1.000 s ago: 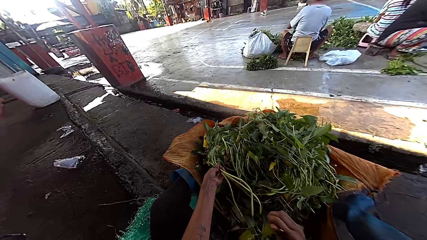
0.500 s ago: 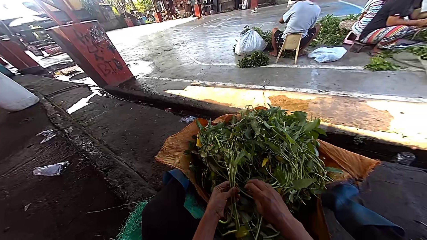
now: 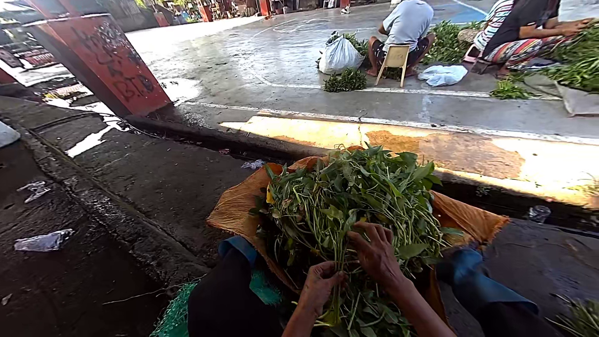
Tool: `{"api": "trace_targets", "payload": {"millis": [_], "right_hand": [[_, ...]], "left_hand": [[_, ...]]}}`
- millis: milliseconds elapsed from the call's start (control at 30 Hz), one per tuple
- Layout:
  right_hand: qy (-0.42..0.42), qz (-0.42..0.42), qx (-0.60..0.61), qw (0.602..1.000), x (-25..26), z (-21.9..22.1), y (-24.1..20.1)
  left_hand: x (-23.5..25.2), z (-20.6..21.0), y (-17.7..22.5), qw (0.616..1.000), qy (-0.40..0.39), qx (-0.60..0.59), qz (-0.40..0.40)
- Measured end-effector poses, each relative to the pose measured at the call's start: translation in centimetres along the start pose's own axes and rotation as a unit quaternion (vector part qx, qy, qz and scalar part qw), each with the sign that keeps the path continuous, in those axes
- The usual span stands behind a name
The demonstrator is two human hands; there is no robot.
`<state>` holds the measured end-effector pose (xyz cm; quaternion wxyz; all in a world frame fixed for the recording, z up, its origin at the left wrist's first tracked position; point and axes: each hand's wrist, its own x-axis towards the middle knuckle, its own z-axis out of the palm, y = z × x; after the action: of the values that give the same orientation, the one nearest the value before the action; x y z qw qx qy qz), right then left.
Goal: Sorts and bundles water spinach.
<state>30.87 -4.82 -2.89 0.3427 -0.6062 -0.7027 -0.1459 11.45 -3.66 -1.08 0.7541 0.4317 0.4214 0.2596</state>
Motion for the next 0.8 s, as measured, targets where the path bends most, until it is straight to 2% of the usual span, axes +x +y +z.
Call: {"api": "trace_targets", "payload": {"millis": [200,400,467,500,600,667,733,800], "right_hand": [[0.048,-0.021,-0.032,0.998,-0.6,0.0,0.4],[0.032,0.062,-0.007,0.998,-0.7,-0.1,-0.9],[-0.002,0.134,0.062,0.989,-0.6,-0.4,-1.3],[-0.029,0.200,0.135,0.970,-0.4,-0.8,-1.5],[-0.052,0.409,0.328,0.850,0.0,-1.1,-1.0],[-0.052,0.448,0.365,0.814,-0.3,-1.1,-0.8],[-0.098,0.455,0.403,0.788,-0.5,-1.3,-1.3],[-0.101,0.477,0.464,0.739,-0.5,-1.3,-2.4]], "left_hand": [[0.0,0.0,-0.1,1.000,0.000,-0.011,-0.005],[0.2,0.5,-0.6,1.000,0.019,-0.001,0.015],[0.2,0.6,-0.6,1.000,0.017,0.003,0.013],[0.2,0.6,-0.6,1.000,0.016,0.004,0.012],[0.2,0.6,-0.6,1.000,0.017,0.002,0.018],[0.3,0.6,-0.5,0.999,0.022,0.003,0.024],[0.4,0.6,-0.4,0.999,0.021,0.014,0.029],[0.5,0.8,-0.4,0.999,0.014,0.029,0.024]]}}
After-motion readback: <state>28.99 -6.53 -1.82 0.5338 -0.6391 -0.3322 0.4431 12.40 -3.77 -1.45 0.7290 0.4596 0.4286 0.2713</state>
